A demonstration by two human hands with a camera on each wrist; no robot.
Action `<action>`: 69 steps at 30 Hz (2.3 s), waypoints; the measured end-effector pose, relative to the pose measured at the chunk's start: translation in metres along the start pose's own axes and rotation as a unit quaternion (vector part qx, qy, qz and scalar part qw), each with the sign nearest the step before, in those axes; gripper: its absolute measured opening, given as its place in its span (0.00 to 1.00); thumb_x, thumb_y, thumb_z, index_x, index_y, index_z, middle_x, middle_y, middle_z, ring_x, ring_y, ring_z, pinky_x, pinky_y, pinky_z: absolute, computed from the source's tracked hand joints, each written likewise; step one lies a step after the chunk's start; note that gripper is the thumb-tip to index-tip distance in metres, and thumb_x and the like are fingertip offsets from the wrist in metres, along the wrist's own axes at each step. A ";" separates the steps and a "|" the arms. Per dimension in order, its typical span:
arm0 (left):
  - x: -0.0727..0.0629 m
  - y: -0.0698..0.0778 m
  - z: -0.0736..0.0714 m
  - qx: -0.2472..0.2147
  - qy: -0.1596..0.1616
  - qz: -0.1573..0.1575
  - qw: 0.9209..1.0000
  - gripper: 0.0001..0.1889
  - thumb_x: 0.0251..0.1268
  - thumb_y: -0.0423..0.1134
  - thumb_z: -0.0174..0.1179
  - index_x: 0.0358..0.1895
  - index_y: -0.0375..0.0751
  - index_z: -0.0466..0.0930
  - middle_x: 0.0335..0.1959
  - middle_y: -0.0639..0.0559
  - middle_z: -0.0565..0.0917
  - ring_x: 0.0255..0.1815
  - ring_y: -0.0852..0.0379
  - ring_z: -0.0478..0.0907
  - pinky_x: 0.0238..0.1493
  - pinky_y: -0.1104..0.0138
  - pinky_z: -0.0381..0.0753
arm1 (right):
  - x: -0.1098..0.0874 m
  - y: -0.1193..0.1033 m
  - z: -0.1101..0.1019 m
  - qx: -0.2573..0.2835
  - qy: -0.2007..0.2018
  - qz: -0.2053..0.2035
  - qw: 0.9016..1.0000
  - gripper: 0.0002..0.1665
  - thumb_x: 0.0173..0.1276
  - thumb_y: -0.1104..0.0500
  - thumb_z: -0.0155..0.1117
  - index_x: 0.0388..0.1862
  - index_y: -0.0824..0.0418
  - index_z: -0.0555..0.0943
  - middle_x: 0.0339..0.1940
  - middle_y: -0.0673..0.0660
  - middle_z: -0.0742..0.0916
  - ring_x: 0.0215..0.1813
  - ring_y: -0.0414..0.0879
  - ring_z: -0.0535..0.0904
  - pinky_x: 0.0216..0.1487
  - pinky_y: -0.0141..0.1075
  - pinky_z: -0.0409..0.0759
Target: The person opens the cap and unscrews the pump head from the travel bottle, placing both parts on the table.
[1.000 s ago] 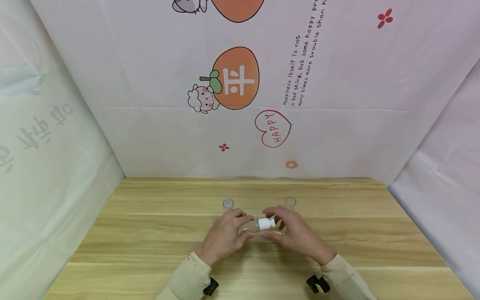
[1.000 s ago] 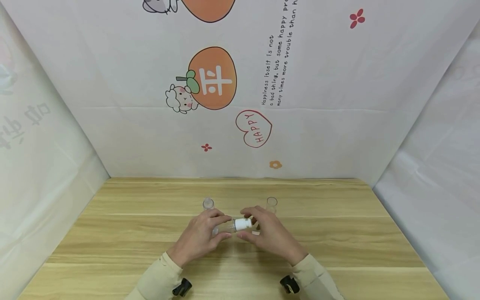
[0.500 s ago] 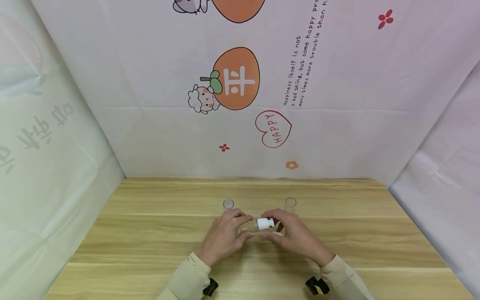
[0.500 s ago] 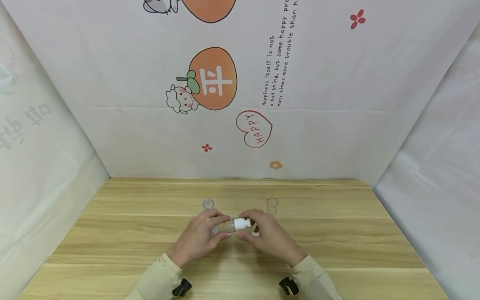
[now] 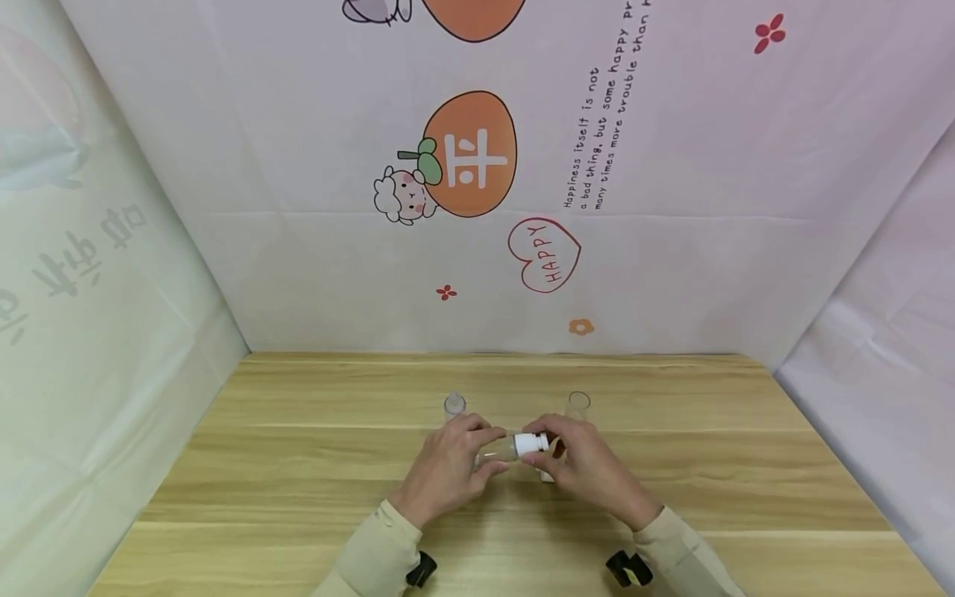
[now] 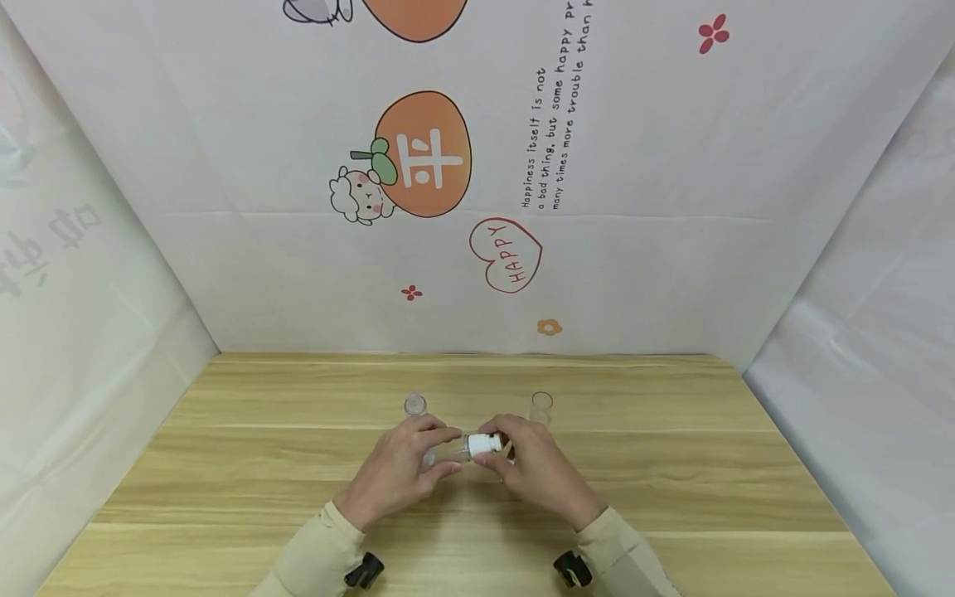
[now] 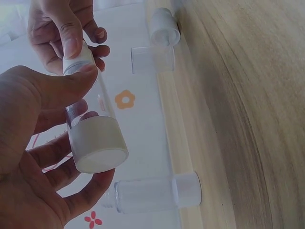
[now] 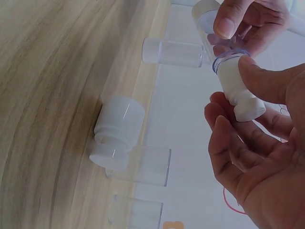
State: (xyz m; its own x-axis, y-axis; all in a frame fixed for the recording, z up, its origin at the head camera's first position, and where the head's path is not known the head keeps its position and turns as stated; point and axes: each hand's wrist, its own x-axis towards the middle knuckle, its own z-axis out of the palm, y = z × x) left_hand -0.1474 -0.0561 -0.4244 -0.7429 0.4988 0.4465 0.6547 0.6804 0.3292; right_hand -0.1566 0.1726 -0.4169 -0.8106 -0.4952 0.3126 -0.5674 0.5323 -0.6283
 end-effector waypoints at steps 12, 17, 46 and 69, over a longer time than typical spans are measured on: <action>0.001 0.001 -0.001 -0.004 0.018 0.002 1.000 0.18 0.57 0.45 0.76 0.49 0.41 0.89 0.39 0.52 0.85 0.34 0.59 0.78 0.32 0.68 0.78 | -0.001 0.000 0.001 0.008 0.035 -0.025 0.999 0.11 0.64 0.63 0.75 0.44 0.57 0.83 0.37 0.45 0.86 0.34 0.40 0.80 0.33 0.32 0.82; 0.002 0.002 -0.001 -0.005 0.017 0.000 1.000 0.18 0.58 0.45 0.76 0.49 0.41 0.89 0.38 0.52 0.85 0.33 0.59 0.78 0.32 0.68 0.78 | -0.001 -0.001 0.002 0.011 0.043 -0.023 0.999 0.11 0.64 0.63 0.75 0.43 0.58 0.83 0.37 0.46 0.86 0.33 0.37 0.79 0.32 0.32 0.82; 0.005 0.000 -0.009 -0.071 -0.051 -0.030 0.996 0.18 0.63 0.45 0.73 0.52 0.39 0.88 0.42 0.51 0.88 0.37 0.59 0.80 0.35 0.71 0.78 | -0.001 -0.002 0.001 0.082 0.055 -0.082 0.992 0.24 0.51 0.79 0.76 0.44 0.62 0.82 0.43 0.53 0.85 0.42 0.46 0.84 0.44 0.35 0.86; 0.005 0.000 -0.010 -0.067 -0.050 -0.016 0.996 0.18 0.63 0.45 0.72 0.52 0.40 0.88 0.42 0.52 0.87 0.40 0.60 0.80 0.40 0.68 0.80 | -0.001 -0.005 -0.001 0.111 0.062 -0.067 0.990 0.12 0.65 0.69 0.72 0.44 0.57 0.83 0.44 0.52 0.85 0.45 0.46 0.83 0.45 0.41 0.86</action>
State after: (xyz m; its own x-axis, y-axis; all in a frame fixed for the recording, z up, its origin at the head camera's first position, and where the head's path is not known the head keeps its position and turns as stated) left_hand -0.1496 -0.0585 -0.4137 -0.7692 0.5340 0.3509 0.6385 0.6218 0.4535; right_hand -0.1532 0.1717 -0.4134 -0.7495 -0.4565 0.4795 -0.6365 0.2976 -0.7116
